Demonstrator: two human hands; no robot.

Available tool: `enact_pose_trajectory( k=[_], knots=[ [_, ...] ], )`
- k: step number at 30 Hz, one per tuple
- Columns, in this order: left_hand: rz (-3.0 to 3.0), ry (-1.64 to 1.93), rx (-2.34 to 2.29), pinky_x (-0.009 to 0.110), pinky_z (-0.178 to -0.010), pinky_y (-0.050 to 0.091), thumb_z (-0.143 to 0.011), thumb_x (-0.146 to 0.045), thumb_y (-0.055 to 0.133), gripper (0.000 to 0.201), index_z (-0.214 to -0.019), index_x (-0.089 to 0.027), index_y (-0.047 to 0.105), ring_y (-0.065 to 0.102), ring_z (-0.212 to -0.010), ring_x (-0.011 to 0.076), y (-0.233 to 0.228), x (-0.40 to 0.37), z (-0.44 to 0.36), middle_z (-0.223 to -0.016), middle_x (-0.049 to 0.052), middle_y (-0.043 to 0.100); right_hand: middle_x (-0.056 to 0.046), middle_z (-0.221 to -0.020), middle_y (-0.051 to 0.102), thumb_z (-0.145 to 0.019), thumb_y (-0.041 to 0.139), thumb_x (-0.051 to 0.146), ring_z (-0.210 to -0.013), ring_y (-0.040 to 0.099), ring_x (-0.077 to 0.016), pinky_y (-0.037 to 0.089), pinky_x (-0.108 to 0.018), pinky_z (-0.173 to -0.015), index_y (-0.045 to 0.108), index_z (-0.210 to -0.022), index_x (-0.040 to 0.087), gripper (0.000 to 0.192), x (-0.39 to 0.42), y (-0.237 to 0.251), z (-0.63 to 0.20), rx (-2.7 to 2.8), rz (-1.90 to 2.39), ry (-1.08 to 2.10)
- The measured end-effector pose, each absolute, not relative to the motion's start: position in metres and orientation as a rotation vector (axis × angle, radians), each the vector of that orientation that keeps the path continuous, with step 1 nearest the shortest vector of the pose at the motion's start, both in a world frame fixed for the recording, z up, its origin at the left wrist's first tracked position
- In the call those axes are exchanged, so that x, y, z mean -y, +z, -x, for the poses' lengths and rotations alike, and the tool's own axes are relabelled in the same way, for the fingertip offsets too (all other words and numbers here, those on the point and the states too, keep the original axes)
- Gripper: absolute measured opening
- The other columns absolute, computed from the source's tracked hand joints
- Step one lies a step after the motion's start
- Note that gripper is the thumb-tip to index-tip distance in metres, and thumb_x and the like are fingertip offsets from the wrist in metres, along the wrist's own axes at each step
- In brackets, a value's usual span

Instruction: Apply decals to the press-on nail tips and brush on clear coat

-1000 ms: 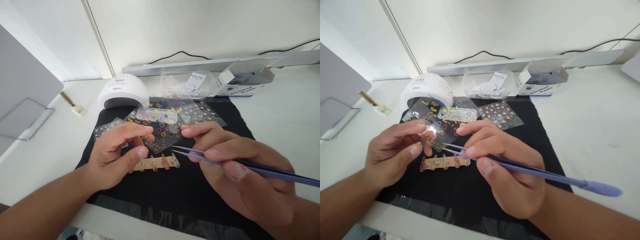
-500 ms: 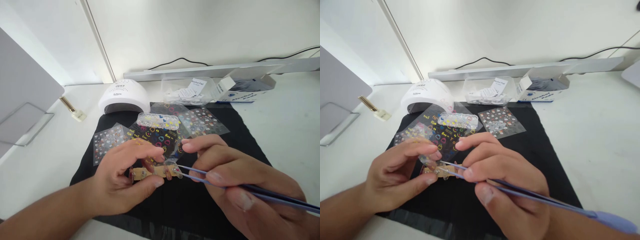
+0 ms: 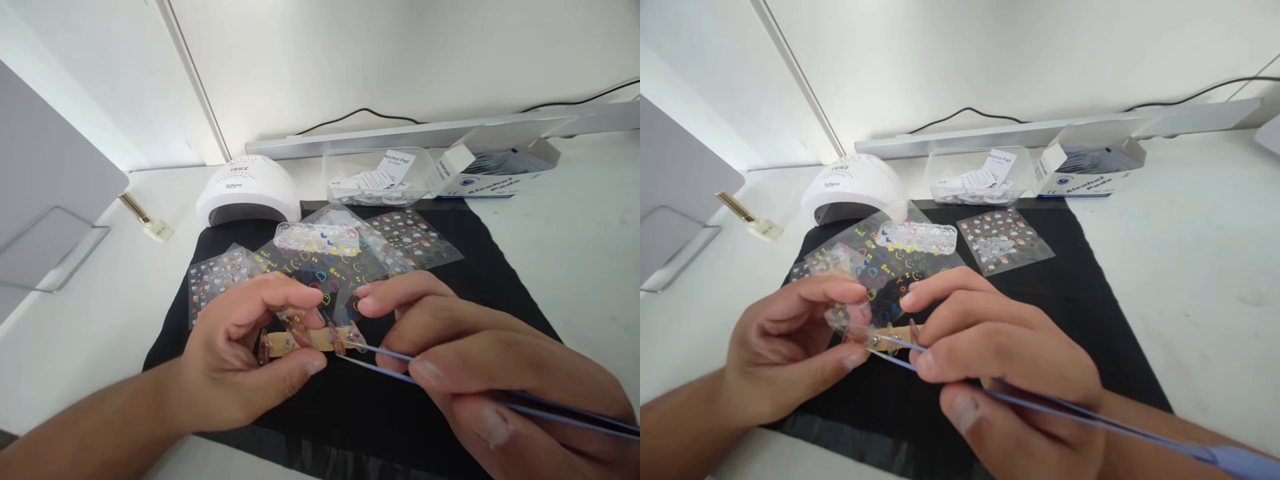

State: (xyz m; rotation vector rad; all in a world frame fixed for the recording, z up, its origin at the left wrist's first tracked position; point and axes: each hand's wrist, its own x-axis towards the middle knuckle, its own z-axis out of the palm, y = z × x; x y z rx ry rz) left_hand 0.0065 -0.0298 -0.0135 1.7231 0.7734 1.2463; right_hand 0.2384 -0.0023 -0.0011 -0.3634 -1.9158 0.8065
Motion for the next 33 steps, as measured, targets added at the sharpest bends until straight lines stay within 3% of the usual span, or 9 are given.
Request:
enact_pose_trajectory(
  k=[6, 11, 15, 17, 26, 33],
  knots=[
    [-1.714, 1.229, -0.726, 0.018, -0.082, 0.055, -0.081, 0.001, 0.074, 0.054, -0.127, -0.026, 0.066, 0.066, -0.086, 0.0103, -0.011, 0.028, -0.007, -0.095, 0.0, 0.07, -0.002, -0.075, 0.074, -0.087, 0.059, 0.01, -0.073, 0.072, -0.0162, 0.057, -0.038, -0.102, 0.067, -0.101, 0.021, 0.019, 0.004, -0.001, -0.244, 1.951, 0.361, 0.816],
    [-1.769, 1.236, -0.722, 0.019, -0.081, 0.054, -0.083, -0.001, 0.074, 0.05, -0.126, -0.025, 0.066, 0.065, -0.085, 0.0106, -0.011, 0.026, -0.007, -0.092, 0.0, 0.07, -0.001, -0.077, 0.075, -0.084, 0.061, 0.008, -0.072, 0.072, -0.0163, 0.059, -0.038, -0.098, 0.065, -0.104, 0.023, 0.026, 0.005, 0.003, -0.245, 2.027, 0.359, 0.822],
    [-1.786, 1.238, -0.702, 0.021, -0.082, 0.055, -0.084, -0.002, 0.074, 0.049, -0.127, -0.024, 0.066, 0.066, -0.085, 0.012, -0.012, 0.027, -0.007, -0.092, 0.001, 0.071, -0.001, -0.07, 0.073, -0.097, 0.056, 0.021, -0.07, 0.072, -0.0174, 0.061, -0.039, -0.091, 0.068, -0.101, 0.023, 0.013, 0.006, -0.006, -0.239, 1.907, 0.368, 0.769],
    [-1.794, 1.223, -0.689, 0.022, -0.084, 0.056, -0.085, -0.002, 0.072, 0.049, -0.128, -0.024, 0.066, 0.067, -0.087, 0.0127, -0.012, 0.027, -0.007, -0.093, 0.002, 0.071, 0.0, -0.069, 0.072, -0.101, 0.055, 0.028, -0.068, 0.071, -0.0159, 0.061, -0.037, -0.091, 0.07, -0.099, 0.024, 0.016, 0.007, -0.012, -0.236, 1.838, 0.388, 0.781],
    [-1.794, 1.174, -0.665, 0.021, -0.079, 0.058, -0.087, -0.003, 0.071, 0.049, -0.13, -0.025, 0.065, 0.068, -0.084, 0.0123, -0.009, 0.027, -0.004, -0.09, 0.001, 0.071, 0.002, -0.07, 0.073, -0.098, 0.061, 0.031, -0.066, 0.07, -0.0156, 0.061, -0.038, -0.091, 0.074, -0.1, 0.028, 0.013, 0.009, -0.007, -0.237, 1.825, 0.416, 0.855],
    [-1.853, 1.223, -0.681, 0.022, -0.078, 0.059, -0.086, -0.005, 0.073, 0.034, -0.117, -0.02, 0.069, 0.07, -0.081, 0.0126, -0.006, 0.025, -0.007, -0.087, 0.002, 0.074, 0.001, -0.074, 0.074, -0.099, 0.059, 0.034, -0.068, 0.072, -0.0149, 0.061, -0.038, -0.093, 0.071, -0.095, 0.027, 0.015, 0.014, 0.0, -0.236, 1.847, 0.511, 0.873]
  ],
)
